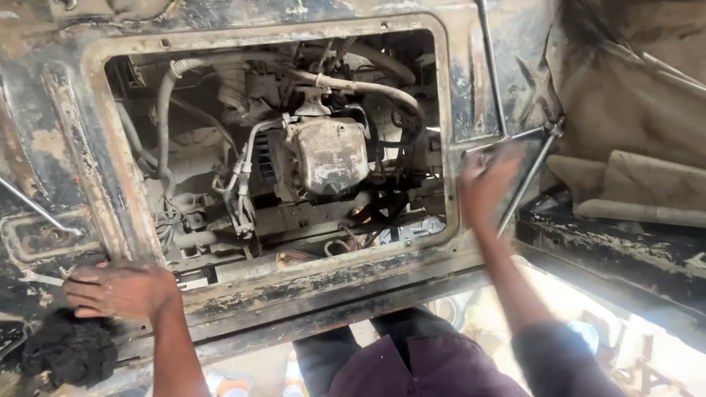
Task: Repair or maintain the vehicle engine through an interior floor hatch using wrenches.
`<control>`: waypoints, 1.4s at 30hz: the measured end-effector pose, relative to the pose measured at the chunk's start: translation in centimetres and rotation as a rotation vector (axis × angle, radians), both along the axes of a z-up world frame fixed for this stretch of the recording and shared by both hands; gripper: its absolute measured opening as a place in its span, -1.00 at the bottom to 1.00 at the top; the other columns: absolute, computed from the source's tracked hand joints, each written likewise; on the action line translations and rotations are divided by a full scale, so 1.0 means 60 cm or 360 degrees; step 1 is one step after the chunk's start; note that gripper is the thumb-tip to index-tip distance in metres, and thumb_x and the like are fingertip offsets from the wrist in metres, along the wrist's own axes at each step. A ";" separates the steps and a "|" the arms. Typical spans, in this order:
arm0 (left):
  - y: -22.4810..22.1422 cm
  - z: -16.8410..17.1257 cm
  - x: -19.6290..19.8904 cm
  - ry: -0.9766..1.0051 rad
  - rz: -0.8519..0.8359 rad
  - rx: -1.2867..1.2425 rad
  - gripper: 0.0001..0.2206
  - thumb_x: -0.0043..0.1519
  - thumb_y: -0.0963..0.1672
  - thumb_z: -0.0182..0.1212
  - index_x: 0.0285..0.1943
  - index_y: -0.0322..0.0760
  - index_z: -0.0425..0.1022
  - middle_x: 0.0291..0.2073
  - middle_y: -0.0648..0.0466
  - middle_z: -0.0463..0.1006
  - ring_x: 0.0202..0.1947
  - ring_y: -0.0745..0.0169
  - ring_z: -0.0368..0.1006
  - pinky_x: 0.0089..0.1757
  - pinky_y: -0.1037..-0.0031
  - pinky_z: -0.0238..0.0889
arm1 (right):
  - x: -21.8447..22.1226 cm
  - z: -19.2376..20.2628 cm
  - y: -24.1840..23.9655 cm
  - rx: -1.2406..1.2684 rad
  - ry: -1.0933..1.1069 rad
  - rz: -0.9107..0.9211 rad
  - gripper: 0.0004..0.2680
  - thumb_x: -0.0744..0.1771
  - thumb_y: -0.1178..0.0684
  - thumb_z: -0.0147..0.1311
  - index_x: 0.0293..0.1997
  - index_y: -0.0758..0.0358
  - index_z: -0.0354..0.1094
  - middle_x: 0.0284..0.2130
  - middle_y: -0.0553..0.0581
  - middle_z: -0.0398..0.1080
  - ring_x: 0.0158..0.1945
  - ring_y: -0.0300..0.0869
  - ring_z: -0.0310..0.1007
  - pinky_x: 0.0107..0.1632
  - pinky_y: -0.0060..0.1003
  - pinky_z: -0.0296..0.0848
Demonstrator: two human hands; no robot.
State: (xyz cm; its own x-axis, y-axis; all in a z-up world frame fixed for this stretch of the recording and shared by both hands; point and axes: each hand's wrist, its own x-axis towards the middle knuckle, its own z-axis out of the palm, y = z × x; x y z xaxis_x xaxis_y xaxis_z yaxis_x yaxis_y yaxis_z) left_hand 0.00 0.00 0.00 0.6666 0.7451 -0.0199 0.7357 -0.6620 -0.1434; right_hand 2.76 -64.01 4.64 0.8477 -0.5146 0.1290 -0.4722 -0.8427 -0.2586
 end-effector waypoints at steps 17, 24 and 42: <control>-0.054 0.086 0.036 -0.0007 -0.0097 -0.0143 -0.43 0.33 -0.15 0.21 0.41 -0.66 0.05 0.38 -0.57 0.12 0.44 -0.56 0.01 0.35 -0.34 -0.25 | 0.152 0.053 -0.180 0.0002 0.0663 0.0435 -0.61 0.48 -0.14 -0.02 0.15 0.59 0.21 -0.06 0.54 0.36 0.02 0.30 0.35 0.09 0.29 0.23; -0.007 0.011 0.011 -0.0053 -0.0182 0.0015 -0.35 0.23 -0.19 0.22 0.43 -0.73 0.03 0.43 -0.57 0.09 0.48 -0.57 -0.07 0.36 -0.32 -0.37 | 0.095 0.335 0.012 0.2738 -0.0236 -0.0210 -0.57 0.43 -0.28 -0.09 0.19 0.35 0.33 -0.53 -0.03 0.33 -0.66 -0.36 0.17 -0.55 -0.45 0.18; 0.022 -0.036 0.002 0.0016 -0.0105 0.0165 -0.35 0.40 -0.13 0.22 0.53 -0.70 -0.01 0.46 -0.55 0.01 0.57 -0.51 -0.15 0.40 -0.34 -0.47 | 0.164 0.286 0.144 0.0802 0.1114 0.0165 -0.86 0.38 0.06 0.07 -0.14 0.26 0.55 -0.55 0.17 0.49 -0.60 -0.24 0.32 -0.51 -0.17 0.30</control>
